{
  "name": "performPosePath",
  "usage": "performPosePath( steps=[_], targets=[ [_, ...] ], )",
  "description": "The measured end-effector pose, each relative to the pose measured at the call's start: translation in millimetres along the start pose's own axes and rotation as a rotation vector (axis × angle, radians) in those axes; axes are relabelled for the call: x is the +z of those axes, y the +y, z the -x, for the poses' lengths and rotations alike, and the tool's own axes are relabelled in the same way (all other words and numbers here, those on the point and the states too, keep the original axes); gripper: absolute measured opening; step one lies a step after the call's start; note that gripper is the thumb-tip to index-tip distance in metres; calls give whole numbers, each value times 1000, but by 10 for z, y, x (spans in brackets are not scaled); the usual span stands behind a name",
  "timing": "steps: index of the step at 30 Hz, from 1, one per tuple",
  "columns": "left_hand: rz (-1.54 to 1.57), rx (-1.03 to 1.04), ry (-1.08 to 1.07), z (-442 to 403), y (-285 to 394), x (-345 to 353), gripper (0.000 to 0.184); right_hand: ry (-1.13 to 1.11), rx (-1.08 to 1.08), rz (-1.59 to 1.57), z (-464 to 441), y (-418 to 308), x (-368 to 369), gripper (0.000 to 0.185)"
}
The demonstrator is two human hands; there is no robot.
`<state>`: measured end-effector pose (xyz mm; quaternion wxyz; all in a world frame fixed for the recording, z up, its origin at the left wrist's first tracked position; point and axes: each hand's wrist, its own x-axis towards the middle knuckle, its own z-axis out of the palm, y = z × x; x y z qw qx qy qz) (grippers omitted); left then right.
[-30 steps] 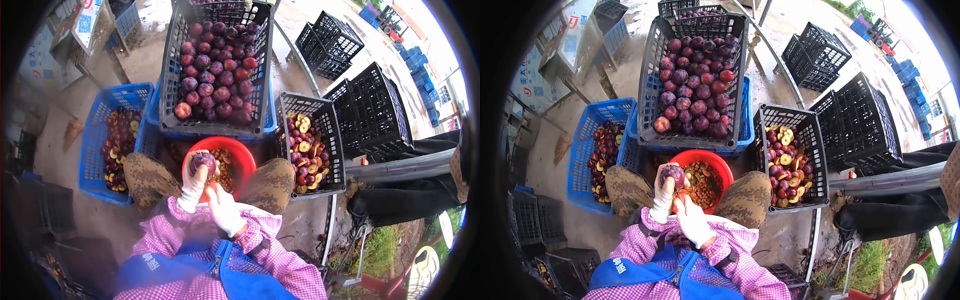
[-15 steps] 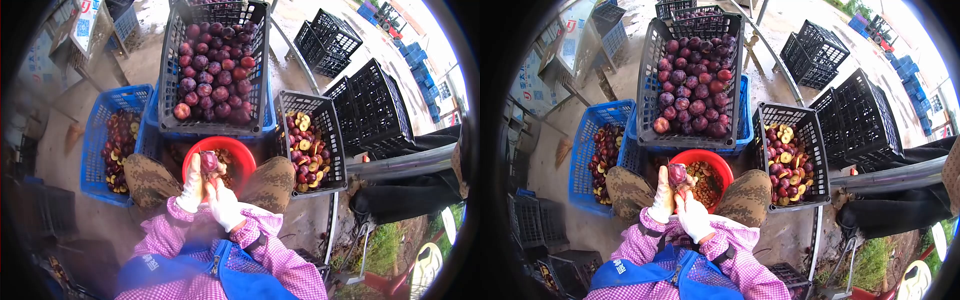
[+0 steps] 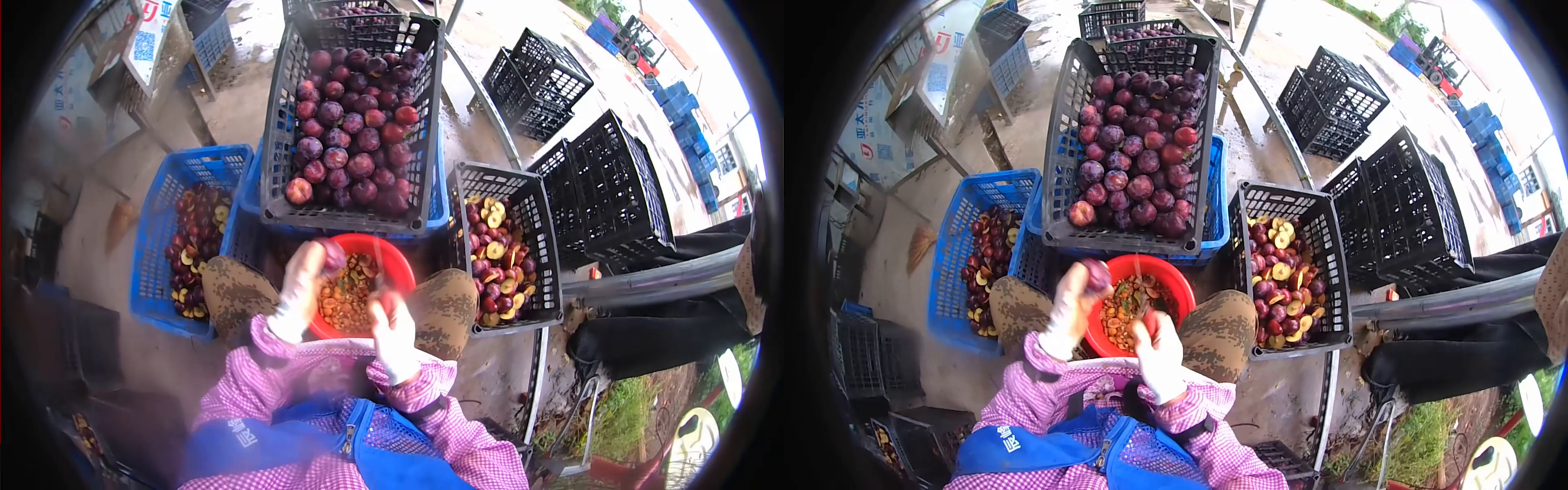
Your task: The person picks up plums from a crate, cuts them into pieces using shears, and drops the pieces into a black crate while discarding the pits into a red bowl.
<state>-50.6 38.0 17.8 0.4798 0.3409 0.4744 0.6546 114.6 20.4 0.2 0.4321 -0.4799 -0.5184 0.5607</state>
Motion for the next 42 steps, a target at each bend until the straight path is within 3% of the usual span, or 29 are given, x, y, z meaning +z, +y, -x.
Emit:
performPosePath(
  steps=[1,2,4,5,7,8,10,11,12,14,17,18,20,22,23,27,34,36,38,40,41,42],
  targets=[
    [36,-136,-52,93,-17,61,41,45,0,-7,-98,-222,47,20],
    [6,-193,19,187,-16,178,21,129,-134,-47,-215,-179,131,26],
    [-541,184,-12,350,-122,312,18,173,-221,303,-286,-233,158,32],
    [-539,188,-9,392,-184,293,18,212,-227,313,-302,-308,191,31],
    [-929,440,88,441,-360,221,16,215,-208,318,-319,-257,237,27],
    [-931,430,95,432,-434,185,16,220,-186,320,-310,-210,250,24],
    [-777,293,0,305,-531,115,20,245,-267,328,-347,-171,270,21],
    [-82,-186,1,265,-566,108,28,195,-365,382,-362,-188,251,20],
    [-83,-190,11,293,-588,73,28,144,-462,436,-370,-199,232,19],
    [307,-702,26,296,-77,228,35,117,-492,422,-394,-181,223,20],
    [458,-959,-13,311,50,190,41,-46,-593,428,-434,-176,182,20],
    [556,-1080,-17,310,-14,131,44,-167,-761,468,-446,-202,131,19],
    [654,-1207,-18,348,-70,21,48,-289,-742,504,-463,-194,97,22],
    [584,-1181,-293,332,-109,-52,56,-182,-387,305,-457,-102,132,24],
    [574,-1240,-299,268,-153,-68,61,-183,-277,130,-519,-80,93,23],
    [513,-1057,-203,232,-181,-33,59,-134,317,-794,-536,66,5,39],
    [528,-918,-224,200,-295,31,54,34,609,-914,-553,227,-169,40],
    [544,-894,-110,211,-357,-11,54,275,602,-880,-621,194,-122,39],
    [565,-886,-4,242,-503,-91,54,349,523,-679,-746,364,-139,41],
    [504,-831,246,285,-715,-44,53,219,526,-641,-842,-208,193,43],
    [578,-825,19,330,-583,-69,44,77,100,-348,-803,-300,424,37],
    [678,-668,25,262,-936,-113,44,-27,-557,105,-804,-563,605,32]
  ],
)
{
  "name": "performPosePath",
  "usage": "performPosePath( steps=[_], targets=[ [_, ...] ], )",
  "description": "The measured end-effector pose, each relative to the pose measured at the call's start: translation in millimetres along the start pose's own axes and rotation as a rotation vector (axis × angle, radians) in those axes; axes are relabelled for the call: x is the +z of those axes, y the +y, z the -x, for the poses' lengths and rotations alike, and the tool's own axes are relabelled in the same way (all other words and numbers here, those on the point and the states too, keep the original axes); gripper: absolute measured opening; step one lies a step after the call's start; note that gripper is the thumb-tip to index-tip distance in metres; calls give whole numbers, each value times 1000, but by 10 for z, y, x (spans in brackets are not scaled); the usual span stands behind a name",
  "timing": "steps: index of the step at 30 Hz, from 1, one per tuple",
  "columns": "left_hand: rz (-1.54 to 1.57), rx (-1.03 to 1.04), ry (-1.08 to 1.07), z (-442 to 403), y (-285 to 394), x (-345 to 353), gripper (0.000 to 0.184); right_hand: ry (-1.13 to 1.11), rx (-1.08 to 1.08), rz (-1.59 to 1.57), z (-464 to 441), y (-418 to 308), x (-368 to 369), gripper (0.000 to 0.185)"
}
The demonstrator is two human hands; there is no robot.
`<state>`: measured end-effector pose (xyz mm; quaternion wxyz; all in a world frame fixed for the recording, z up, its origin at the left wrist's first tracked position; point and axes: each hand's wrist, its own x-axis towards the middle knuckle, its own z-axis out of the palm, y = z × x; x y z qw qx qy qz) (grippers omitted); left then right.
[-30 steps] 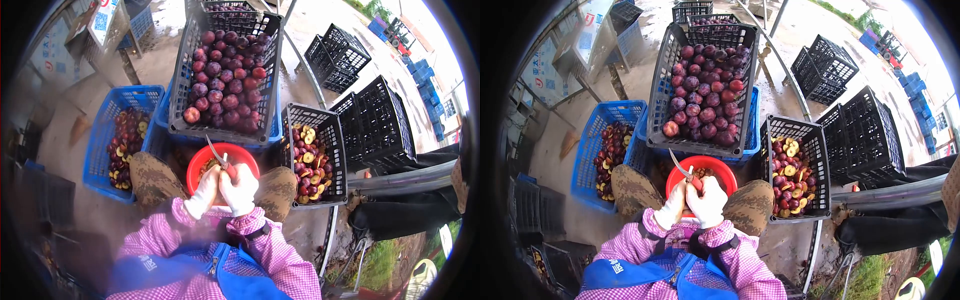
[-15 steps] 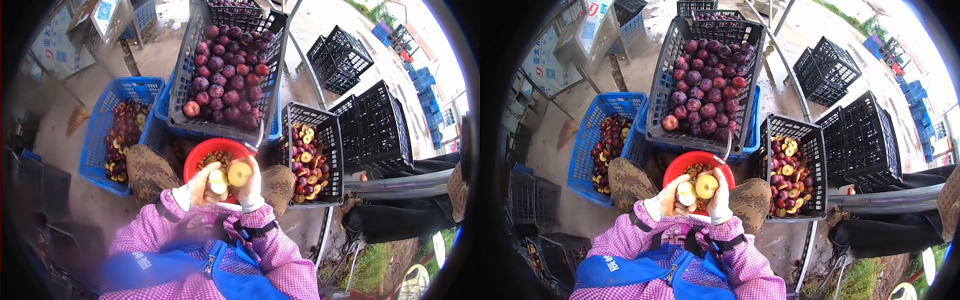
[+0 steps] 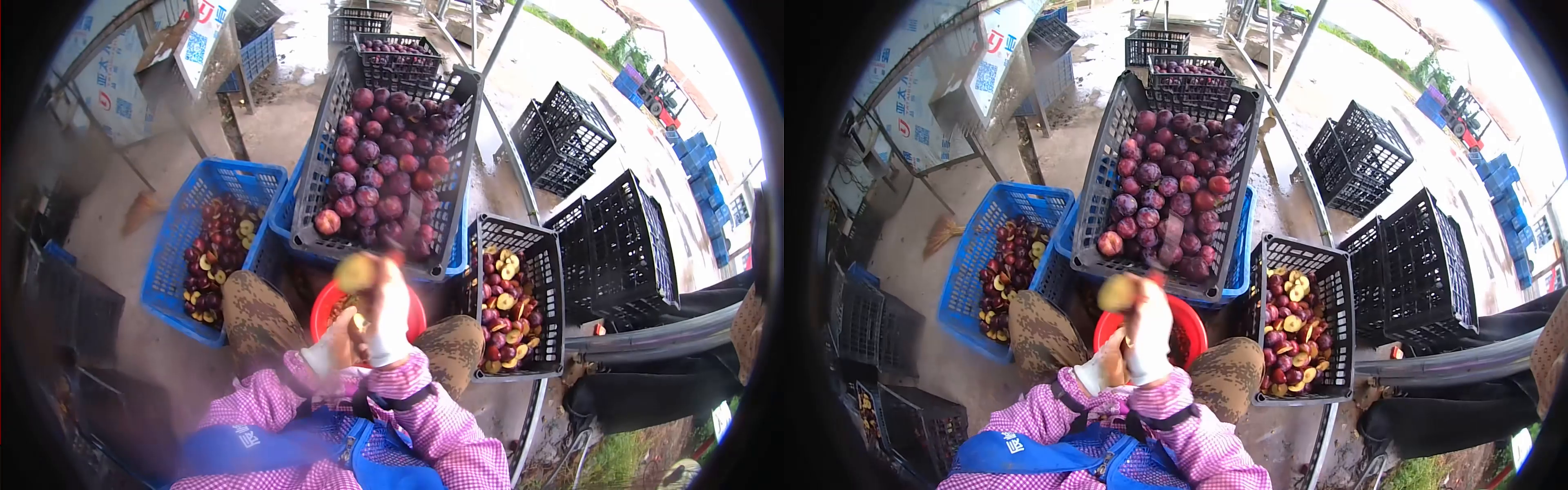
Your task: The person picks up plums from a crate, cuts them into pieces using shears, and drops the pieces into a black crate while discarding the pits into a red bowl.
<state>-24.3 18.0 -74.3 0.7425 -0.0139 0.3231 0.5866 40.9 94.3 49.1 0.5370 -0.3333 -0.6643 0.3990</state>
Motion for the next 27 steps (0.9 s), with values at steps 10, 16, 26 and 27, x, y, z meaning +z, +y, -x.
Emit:
performPosePath(
  steps=[10,16,26,27],
  targets=[
    [-191,390,116,-229,541,384,32,308,508,-503,174,137,-606,24],
    [-715,359,-299,-498,97,615,41,137,635,-406,408,622,-799,65],
    [-1153,614,-56,-870,909,887,42,628,709,-742,-61,741,-1422,24],
    [-1324,767,89,-996,1056,858,43,680,579,-483,-78,960,-1662,28]
  ],
)
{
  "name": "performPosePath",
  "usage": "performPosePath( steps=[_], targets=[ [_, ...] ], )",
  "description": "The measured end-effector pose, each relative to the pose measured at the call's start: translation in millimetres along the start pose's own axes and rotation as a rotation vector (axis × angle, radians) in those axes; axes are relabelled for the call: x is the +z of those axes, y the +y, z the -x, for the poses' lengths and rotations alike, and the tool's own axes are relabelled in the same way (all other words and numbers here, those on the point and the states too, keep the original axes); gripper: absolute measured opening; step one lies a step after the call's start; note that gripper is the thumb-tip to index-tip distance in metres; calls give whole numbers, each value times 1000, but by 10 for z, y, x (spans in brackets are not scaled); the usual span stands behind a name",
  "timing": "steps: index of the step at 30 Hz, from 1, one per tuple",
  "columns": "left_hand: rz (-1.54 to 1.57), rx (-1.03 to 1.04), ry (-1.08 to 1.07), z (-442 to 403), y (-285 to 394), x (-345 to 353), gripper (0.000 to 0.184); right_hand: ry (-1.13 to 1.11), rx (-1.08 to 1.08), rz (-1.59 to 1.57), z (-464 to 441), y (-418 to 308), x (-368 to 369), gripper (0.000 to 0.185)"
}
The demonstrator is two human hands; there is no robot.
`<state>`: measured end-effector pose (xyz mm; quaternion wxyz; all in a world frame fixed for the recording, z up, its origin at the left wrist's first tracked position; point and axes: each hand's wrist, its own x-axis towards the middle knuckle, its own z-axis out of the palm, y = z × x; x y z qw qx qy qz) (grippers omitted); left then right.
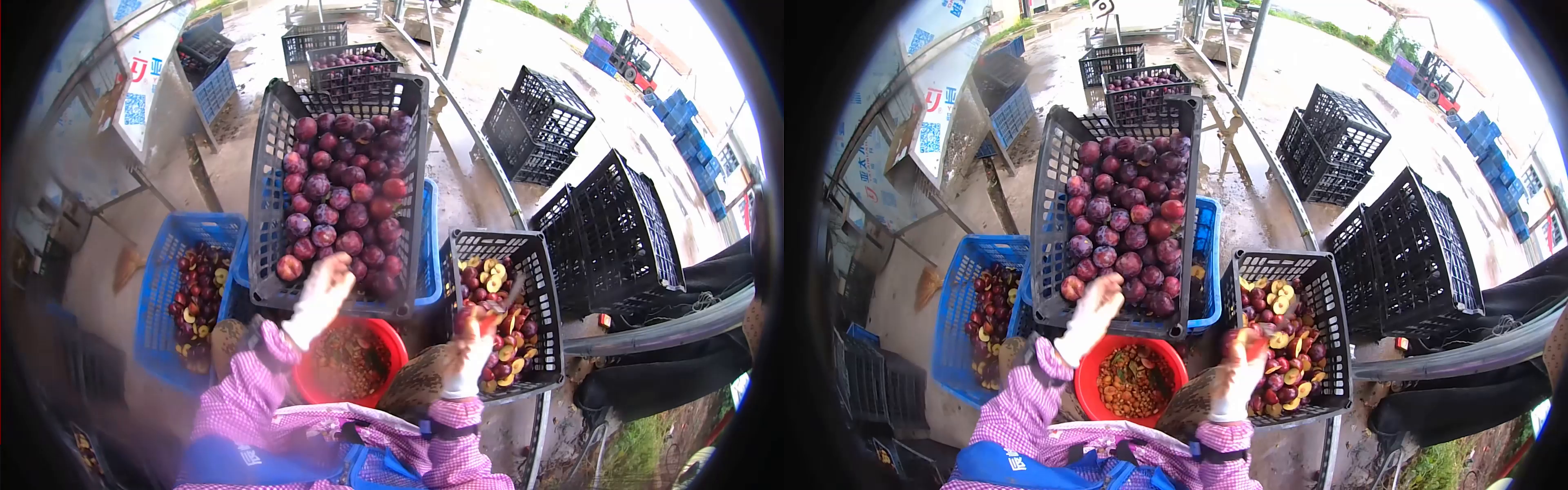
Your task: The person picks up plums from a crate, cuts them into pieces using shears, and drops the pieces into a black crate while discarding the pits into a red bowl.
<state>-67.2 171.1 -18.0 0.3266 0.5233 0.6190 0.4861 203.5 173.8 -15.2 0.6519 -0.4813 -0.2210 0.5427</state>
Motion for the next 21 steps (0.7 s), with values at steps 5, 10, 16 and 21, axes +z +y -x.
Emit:
performPosePath(
  steps=[5,10,16,21],
  targets=[
    [-652,130,209,-753,-560,-247,64,283,-391,354,-169,-501,-237,28],
    [-705,-164,31,-947,-432,-293,67,171,-44,279,224,-477,-156,15],
    [626,-415,-87,-577,-432,-499,40,-205,168,379,617,-169,-125,35],
    [1375,-527,-258,320,54,-484,35,-467,486,159,1036,-76,223,30]
  ],
)
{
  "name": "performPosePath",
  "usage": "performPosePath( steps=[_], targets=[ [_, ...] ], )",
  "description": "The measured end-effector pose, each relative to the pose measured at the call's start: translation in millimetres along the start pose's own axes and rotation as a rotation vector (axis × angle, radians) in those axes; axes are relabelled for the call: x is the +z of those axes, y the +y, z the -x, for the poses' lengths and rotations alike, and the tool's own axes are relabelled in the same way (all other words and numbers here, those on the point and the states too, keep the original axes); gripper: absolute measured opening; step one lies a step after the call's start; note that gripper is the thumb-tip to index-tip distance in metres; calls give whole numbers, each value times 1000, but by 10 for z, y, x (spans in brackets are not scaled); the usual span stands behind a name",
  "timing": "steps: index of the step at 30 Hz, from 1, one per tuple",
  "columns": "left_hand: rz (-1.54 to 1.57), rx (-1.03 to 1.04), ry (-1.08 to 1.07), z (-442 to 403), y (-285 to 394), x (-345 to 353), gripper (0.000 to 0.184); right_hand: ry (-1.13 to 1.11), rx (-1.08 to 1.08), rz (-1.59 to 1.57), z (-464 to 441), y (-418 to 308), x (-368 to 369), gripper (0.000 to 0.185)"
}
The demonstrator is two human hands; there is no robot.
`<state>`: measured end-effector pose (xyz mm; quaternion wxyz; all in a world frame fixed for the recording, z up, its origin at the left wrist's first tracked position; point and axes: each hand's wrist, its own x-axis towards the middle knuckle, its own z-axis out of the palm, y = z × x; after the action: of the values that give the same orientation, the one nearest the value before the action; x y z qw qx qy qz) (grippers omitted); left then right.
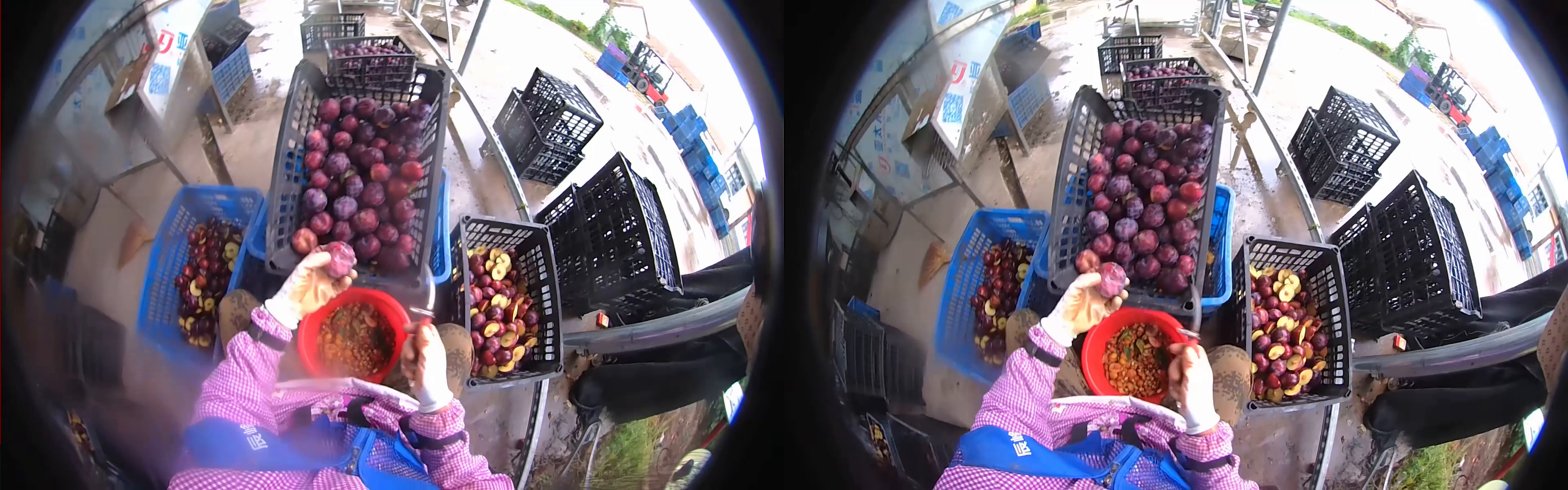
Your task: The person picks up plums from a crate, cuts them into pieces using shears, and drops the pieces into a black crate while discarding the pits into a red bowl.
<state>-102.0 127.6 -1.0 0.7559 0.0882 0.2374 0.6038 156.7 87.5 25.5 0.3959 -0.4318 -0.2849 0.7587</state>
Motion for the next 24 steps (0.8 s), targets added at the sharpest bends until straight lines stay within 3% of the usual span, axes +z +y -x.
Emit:
performPosePath(
  steps=[4,8,12,14,15,16,18,20,22,23,24],
  targets=[
    [-60,60,-4,492,-397,127,36,-159,68,128,189,102,408,30],
    [-230,107,65,754,-687,130,36,-114,-133,410,263,339,489,21],
    [-334,65,195,923,-771,214,35,-143,-182,644,375,330,510,22],
    [-587,173,154,943,-807,186,33,-90,-288,822,378,385,485,22],
    [-1089,361,97,934,-843,26,29,-88,-291,827,380,405,473,22],
    [-1084,363,94,919,-917,-155,29,-73,-314,972,387,426,456,21],
    [-1436,626,88,898,-1050,-412,32,-56,-337,1120,406,469,425,20],
    [-1294,625,50,945,-1022,-291,38,-80,-369,1199,429,528,402,18],
    [-1821,1085,142,957,-1129,-394,35,-47,-398,1239,401,690,343,24],
    [-1870,1166,266,954,-1135,-331,23,-16,-424,1278,373,744,336,30],
    [-1866,1173,269,956,-1116,-276,23,-17,-430,1282,353,786,332,30]
  ],
)
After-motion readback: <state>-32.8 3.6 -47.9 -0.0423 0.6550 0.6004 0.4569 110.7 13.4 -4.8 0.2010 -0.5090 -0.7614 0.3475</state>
